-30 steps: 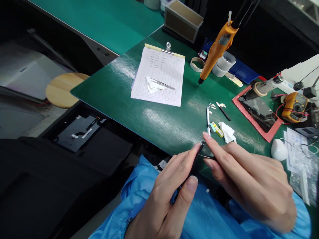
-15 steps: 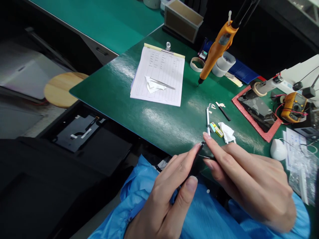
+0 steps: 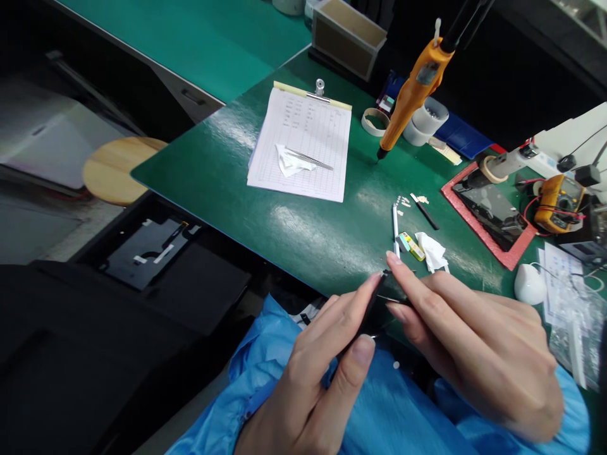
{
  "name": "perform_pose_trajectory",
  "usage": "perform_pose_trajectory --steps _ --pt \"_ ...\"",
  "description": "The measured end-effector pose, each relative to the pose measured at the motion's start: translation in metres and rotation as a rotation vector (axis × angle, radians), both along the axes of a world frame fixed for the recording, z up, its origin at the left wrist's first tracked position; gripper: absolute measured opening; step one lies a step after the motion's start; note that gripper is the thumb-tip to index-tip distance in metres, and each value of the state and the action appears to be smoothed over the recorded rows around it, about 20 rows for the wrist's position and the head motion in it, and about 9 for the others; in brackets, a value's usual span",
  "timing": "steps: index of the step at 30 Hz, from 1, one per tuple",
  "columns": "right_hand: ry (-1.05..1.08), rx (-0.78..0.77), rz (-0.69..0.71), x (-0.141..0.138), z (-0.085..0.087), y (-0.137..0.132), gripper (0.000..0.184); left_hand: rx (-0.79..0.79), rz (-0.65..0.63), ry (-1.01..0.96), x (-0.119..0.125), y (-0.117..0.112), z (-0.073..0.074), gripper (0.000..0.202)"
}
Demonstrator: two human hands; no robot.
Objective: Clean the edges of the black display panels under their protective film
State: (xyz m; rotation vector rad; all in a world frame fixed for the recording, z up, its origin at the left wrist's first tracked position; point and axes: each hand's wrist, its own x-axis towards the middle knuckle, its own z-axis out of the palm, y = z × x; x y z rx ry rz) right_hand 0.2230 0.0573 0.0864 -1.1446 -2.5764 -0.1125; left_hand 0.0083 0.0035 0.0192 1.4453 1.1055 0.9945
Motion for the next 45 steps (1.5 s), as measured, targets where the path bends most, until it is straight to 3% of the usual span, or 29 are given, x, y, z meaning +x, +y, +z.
perform_pose_trajectory --steps 45 --pt "0.009 0.011 -0.034 -0.0027 -0.0043 -0.0024 0.034 -0.115 -0.022 -0.11 -0.0066 -0.0011 -0.0064 0.058"
